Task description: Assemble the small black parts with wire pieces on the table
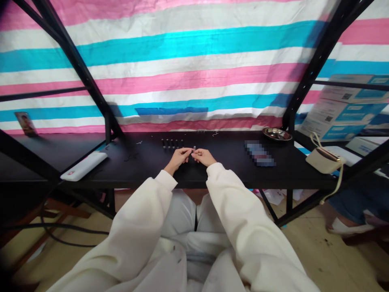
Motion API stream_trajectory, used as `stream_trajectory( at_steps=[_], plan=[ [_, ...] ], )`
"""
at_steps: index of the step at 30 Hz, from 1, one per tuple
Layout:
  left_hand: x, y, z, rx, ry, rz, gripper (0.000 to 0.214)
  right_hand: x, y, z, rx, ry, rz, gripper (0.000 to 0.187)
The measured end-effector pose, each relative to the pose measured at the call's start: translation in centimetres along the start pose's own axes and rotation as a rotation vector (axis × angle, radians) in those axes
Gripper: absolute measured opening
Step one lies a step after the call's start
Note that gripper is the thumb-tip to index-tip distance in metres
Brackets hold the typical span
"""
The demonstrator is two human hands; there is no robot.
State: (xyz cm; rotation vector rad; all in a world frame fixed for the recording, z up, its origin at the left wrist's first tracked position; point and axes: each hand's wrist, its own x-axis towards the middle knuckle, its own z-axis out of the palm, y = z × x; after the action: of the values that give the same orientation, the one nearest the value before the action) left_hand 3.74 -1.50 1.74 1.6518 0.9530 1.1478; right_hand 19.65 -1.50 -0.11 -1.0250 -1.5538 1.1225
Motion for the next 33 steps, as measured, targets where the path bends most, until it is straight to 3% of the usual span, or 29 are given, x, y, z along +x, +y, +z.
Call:
stream_trajectory(
  at_steps=[12, 17, 19, 26, 33],
  plan=[
    [0.0, -0.7, -0.1, 0.065, 0.002, 0.03, 0.038, -0.4, -0.8, 0.3, -0.005, -0.035, 0.004, 0.041],
    [-0.4, -1.1, -0.1, 0.326, 0.098, 0.12, 0.033, 0.7, -0.4, -2.0, -0.034, -0.059, 0.066, 0.04],
    [-0.6, -1.1, 0.0, 0.422, 0.085, 0.164, 0.032, 1.7, 0.1, -3.9, -0.091, 0.009, 0.095, 0.039],
    [-1.3, -0.5, 0.4, 0.691, -0.053, 0.163, 0.03, 5.8, 1.9, -10.5, -0.299, 0.432, 0.093, 0.022],
    [-1.7, -0.1, 0.5, 0.805, -0.118, 0.168, 0.032, 8.2, 3.1, -12.0, -0.504, 0.457, 0.12, 0.013]
  ],
)
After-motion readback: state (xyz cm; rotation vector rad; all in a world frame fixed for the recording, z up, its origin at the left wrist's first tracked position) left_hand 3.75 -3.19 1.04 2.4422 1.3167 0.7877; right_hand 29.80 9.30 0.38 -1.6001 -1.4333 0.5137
